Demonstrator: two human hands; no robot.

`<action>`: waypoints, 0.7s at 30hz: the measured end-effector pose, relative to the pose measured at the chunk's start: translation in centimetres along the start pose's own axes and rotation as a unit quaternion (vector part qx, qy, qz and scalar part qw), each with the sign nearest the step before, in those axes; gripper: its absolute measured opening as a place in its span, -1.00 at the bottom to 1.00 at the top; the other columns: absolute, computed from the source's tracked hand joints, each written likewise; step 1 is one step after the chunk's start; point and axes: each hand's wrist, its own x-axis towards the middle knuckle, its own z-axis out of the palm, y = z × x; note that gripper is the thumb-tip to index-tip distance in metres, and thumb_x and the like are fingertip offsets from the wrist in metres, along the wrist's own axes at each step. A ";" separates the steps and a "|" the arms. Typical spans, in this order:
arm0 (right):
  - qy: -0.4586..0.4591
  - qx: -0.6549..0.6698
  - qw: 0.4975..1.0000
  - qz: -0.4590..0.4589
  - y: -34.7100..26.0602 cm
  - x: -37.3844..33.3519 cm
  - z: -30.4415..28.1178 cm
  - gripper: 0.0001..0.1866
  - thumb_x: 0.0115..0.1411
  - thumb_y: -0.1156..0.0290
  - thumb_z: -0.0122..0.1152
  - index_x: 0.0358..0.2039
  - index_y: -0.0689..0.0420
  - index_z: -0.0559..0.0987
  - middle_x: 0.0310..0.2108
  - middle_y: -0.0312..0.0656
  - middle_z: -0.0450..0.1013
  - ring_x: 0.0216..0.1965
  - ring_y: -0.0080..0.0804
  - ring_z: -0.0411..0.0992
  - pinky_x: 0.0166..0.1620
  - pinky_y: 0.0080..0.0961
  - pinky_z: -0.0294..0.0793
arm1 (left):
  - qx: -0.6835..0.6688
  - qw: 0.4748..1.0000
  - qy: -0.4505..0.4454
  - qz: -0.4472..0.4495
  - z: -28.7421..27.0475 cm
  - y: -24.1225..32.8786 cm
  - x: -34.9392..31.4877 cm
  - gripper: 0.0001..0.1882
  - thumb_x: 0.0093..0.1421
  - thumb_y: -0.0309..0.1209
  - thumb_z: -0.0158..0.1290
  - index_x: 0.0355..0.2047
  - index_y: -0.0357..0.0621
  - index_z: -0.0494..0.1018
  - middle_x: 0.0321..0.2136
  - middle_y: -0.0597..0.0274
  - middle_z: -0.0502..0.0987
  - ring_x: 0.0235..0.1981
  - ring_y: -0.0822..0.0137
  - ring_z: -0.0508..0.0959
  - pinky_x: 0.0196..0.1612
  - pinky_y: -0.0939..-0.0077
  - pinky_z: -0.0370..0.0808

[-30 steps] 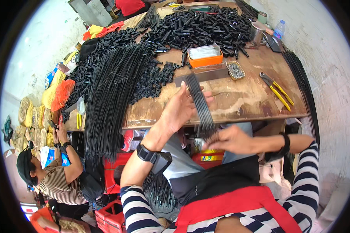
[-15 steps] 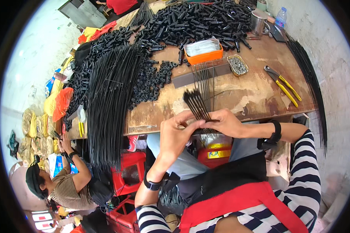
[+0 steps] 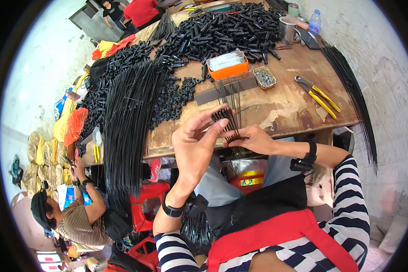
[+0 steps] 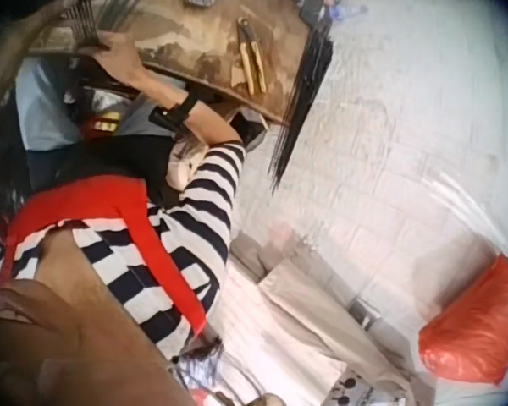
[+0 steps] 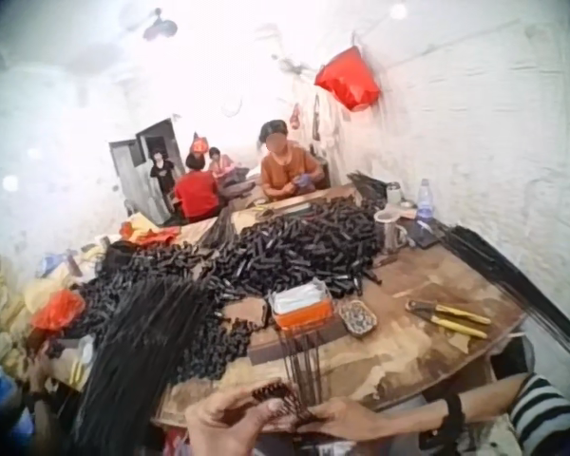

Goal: Manually assemble and trim black rod components using pliers.

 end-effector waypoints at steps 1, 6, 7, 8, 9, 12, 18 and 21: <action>0.002 0.000 1.000 -0.001 0.0 0.0 0.0 -0.79 0.15 0.48 0.22 -0.18 0.18 0.62 -0.32 -0.22 0.60 -0.28 -0.66 0.49 -0.16 -0.60 0.47 | 0.021 1.000 0.006 0.016 0.0 -0.1 0.0 -0.72 0.18 -0.68 0.03 -0.07 -0.39 0.44 -0.23 0.00 0.57 -0.22 0.30 0.59 -0.21 0.50 0.64; -0.011 -0.001 1.000 0.012 -0.1 -0.1 0.1 -0.78 0.15 0.47 0.21 -0.17 0.19 0.61 -0.29 -0.23 0.60 -0.25 -0.64 0.50 -0.12 -0.61 0.45 | 0.052 0.998 0.033 -0.032 0.0 0.3 -0.2 -0.68 0.15 -0.68 0.07 -0.06 -0.32 0.48 -0.10 0.09 0.52 -0.14 0.44 0.53 -0.21 0.56 0.63; -0.017 -0.009 1.000 0.020 -0.2 -0.1 0.1 -0.77 0.15 0.46 0.22 -0.16 0.19 0.61 -0.28 -0.23 0.60 -0.24 -0.62 0.51 -0.12 -0.61 0.46 | 0.014 0.999 0.020 -0.025 0.0 0.4 -0.2 -0.69 0.15 -0.67 0.07 -0.06 -0.31 0.48 -0.11 0.09 0.52 -0.15 0.44 0.53 -0.20 0.56 0.63; -0.020 -0.008 1.000 0.018 -0.2 -0.1 0.1 -0.77 0.15 0.46 0.22 -0.16 0.19 0.61 -0.28 -0.23 0.60 -0.24 -0.62 0.51 -0.12 -0.61 0.46 | -0.029 1.000 -0.003 -0.001 0.0 0.4 -0.2 -0.69 0.15 -0.66 0.07 -0.06 -0.30 0.49 -0.13 0.10 0.53 -0.15 0.45 0.53 -0.19 0.56 0.62; -0.019 -0.016 1.000 0.007 -0.2 -0.1 0.1 -0.76 0.15 0.46 0.22 -0.15 0.19 0.60 -0.27 -0.22 0.60 -0.23 -0.62 0.51 -0.12 -0.62 0.46 | 0.001 1.000 -0.009 -0.002 0.0 0.4 -0.2 -0.68 0.16 -0.65 0.06 -0.04 -0.35 0.44 -0.20 0.00 0.57 -0.17 0.28 0.59 -0.19 0.47 0.64; -0.023 -0.010 1.000 0.001 -0.2 0.0 0.2 -0.76 0.15 0.46 0.22 -0.16 0.20 0.60 -0.27 -0.23 0.60 -0.22 -0.61 0.52 -0.13 -0.62 0.46 | -0.008 1.000 -0.009 -0.015 -0.2 0.5 0.1 -0.69 0.16 -0.64 0.06 -0.05 -0.35 0.45 -0.20 0.00 0.57 -0.15 0.24 0.59 -0.18 0.46 0.65; -0.018 0.018 0.999 -0.026 0.3 0.2 0.3 -0.77 0.15 0.46 0.22 -0.17 0.20 0.61 -0.29 -0.25 0.60 -0.23 -0.66 0.49 -0.14 -0.65 0.45 | -0.049 0.997 -0.025 -0.058 -1.2 0.0 0.6 -0.70 0.14 -0.62 0.10 -0.08 -0.39 0.45 -0.22 -0.04 0.56 -0.14 0.17 0.59 -0.13 0.42 0.63; -0.028 0.021 0.999 -0.008 0.5 0.1 0.6 -0.78 0.15 0.46 0.22 -0.18 0.20 0.62 -0.31 -0.27 0.60 -0.25 -0.69 0.47 -0.14 -0.65 0.44 | -0.076 0.995 -0.016 -0.058 -1.2 -0.7 0.3 -0.73 0.12 -0.64 0.10 -0.13 -0.41 0.45 -0.24 -0.06 0.57 -0.15 0.13 0.59 -0.02 0.34 0.57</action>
